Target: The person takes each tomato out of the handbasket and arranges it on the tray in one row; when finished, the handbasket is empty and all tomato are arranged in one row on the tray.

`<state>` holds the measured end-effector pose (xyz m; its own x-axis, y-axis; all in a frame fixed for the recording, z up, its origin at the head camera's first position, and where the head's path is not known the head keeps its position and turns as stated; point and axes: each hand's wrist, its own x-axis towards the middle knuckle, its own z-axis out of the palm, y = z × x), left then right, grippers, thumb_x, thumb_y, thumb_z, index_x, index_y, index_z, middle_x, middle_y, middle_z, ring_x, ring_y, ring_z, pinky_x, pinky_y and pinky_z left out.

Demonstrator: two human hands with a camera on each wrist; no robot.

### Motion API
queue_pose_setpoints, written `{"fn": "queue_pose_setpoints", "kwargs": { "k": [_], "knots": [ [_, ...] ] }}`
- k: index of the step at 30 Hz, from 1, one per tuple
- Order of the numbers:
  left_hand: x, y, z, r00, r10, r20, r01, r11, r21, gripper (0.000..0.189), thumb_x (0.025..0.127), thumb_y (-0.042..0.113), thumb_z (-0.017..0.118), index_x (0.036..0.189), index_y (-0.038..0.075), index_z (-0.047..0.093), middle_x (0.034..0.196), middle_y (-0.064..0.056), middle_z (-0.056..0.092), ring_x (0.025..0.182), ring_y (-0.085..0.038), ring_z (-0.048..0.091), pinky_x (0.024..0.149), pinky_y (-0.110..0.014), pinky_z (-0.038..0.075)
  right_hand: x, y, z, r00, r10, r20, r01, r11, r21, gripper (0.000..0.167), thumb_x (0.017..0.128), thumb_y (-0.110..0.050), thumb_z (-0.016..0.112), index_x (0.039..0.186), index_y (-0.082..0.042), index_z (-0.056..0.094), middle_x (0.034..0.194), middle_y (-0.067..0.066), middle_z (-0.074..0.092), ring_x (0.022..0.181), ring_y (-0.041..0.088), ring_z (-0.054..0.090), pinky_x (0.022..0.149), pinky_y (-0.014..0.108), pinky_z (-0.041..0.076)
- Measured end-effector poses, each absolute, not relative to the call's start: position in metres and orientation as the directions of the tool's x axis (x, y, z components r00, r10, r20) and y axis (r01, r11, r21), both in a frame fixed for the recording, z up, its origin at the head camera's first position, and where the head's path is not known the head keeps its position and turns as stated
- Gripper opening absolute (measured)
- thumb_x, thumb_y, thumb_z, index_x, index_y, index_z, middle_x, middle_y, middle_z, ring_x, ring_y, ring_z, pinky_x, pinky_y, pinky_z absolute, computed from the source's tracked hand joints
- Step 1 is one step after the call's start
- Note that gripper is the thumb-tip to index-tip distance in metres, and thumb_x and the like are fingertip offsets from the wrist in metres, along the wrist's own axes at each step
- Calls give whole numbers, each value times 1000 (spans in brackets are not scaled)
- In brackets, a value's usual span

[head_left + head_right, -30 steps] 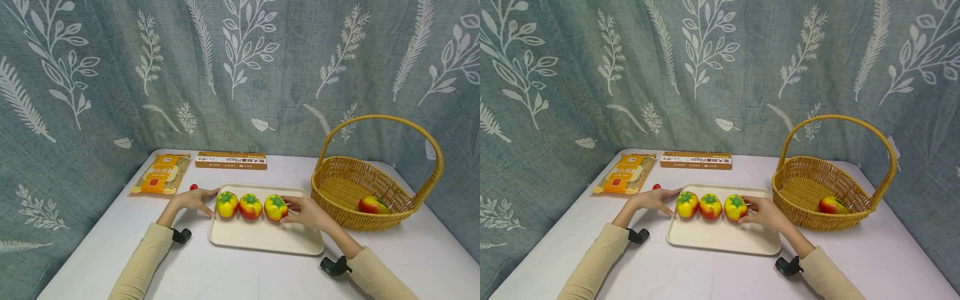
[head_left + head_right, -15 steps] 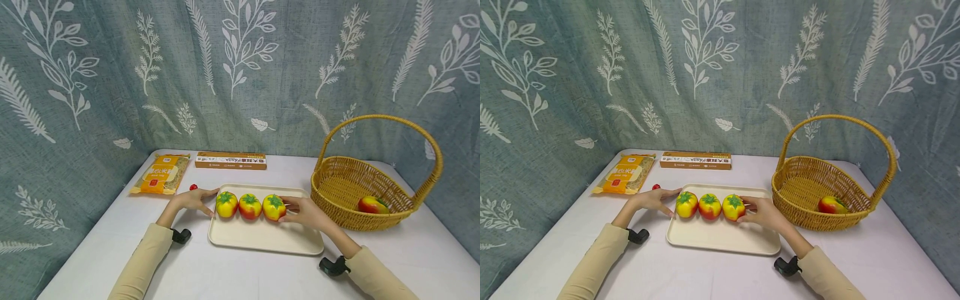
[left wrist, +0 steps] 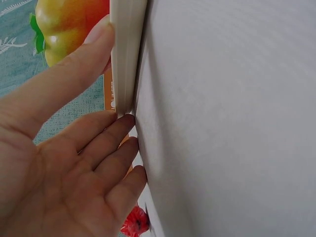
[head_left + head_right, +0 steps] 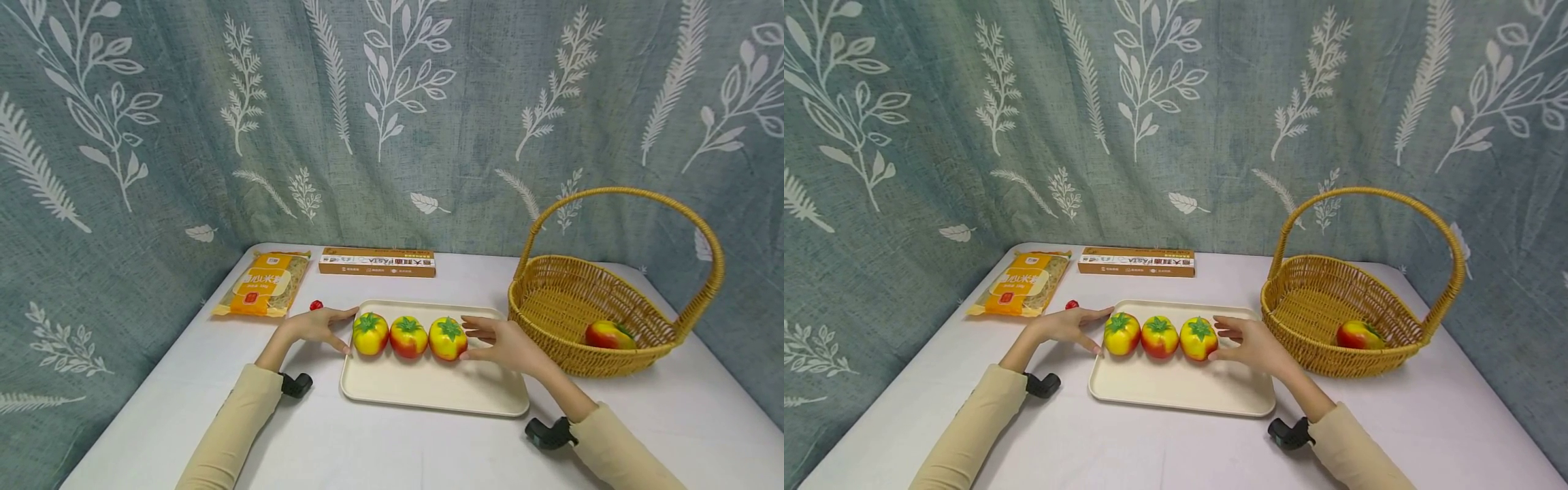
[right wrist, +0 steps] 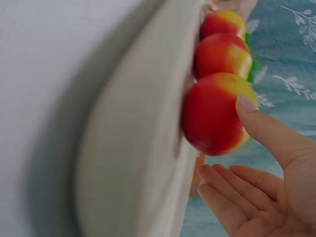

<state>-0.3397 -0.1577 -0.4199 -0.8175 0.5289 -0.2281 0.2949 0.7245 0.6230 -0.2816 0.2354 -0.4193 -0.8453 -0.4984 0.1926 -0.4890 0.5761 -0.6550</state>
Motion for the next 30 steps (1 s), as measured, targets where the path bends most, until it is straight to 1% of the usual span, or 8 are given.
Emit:
{"fn": "queue_pose_setpoints", "kwargs": {
  "k": [5, 9, 14, 19, 23, 26, 30],
  "knots": [
    [-340, -156, -419, -817, 529, -231, 295, 726, 621, 93, 75, 33, 84, 151, 13, 34, 152, -13, 36, 139, -35, 32, 111, -52, 27, -275, 246, -405, -861, -462, 211, -467, 555, -689, 67, 81, -23, 79, 137, 1, 52, 132, 23, 55, 112, 35, 60, 93, 42, 49],
    [-341, -157, -421, -820, 525, -229, 289, 725, 625, 93, 74, 34, 84, 151, 14, 35, 152, -12, 36, 139, -33, 32, 111, -50, 28, -271, 257, -392, -883, -419, 210, -435, 565, -701, 68, 81, -30, 78, 138, -3, 52, 131, 19, 58, 115, 33, 59, 94, 45, 48],
    [-342, -158, -423, -818, 531, -223, 294, 718, 631, 93, 74, 33, 84, 151, 14, 35, 152, -13, 35, 138, -33, 32, 111, -49, 28, -268, 273, -377, -894, -392, 218, -427, 593, -682, 67, 82, -34, 77, 138, -5, 53, 130, 16, 60, 116, 33, 59, 92, 44, 50],
    [-342, -159, -422, -817, 536, -215, 300, 712, 635, 93, 74, 33, 84, 151, 14, 35, 151, -13, 36, 138, -33, 33, 111, -50, 28, -266, 290, -364, -901, -366, 232, -424, 631, -649, 65, 83, -35, 75, 136, -4, 54, 128, 16, 61, 115, 34, 59, 90, 41, 51],
    [-343, -160, -422, -816, 539, -208, 306, 708, 636, 93, 74, 34, 84, 150, 14, 36, 151, -13, 36, 138, -33, 33, 111, -49, 29, -263, 301, -355, -910, -341, 235, -411, 673, -615, 66, 85, -37, 73, 137, -2, 53, 130, 17, 59, 116, 35, 57, 91, 44, 50],
    [-343, -160, -423, -813, 543, -210, 310, 709, 633, 93, 74, 34, 84, 150, 14, 35, 151, -13, 36, 138, -33, 33, 111, -49, 29, -260, 310, -349, -923, -311, 224, -383, 708, -594, 68, 86, -41, 72, 139, -4, 51, 131, 16, 58, 117, 34, 57, 91, 45, 50],
    [-343, -160, -425, -813, 543, -212, 310, 711, 631, 93, 74, 34, 85, 150, 14, 35, 152, -13, 36, 138, -33, 33, 111, -49, 29, -256, 322, -342, -936, -279, 216, -353, 738, -575, 69, 86, -43, 71, 140, -5, 50, 132, 18, 57, 116, 36, 57, 90, 47, 50]
  ]
}}
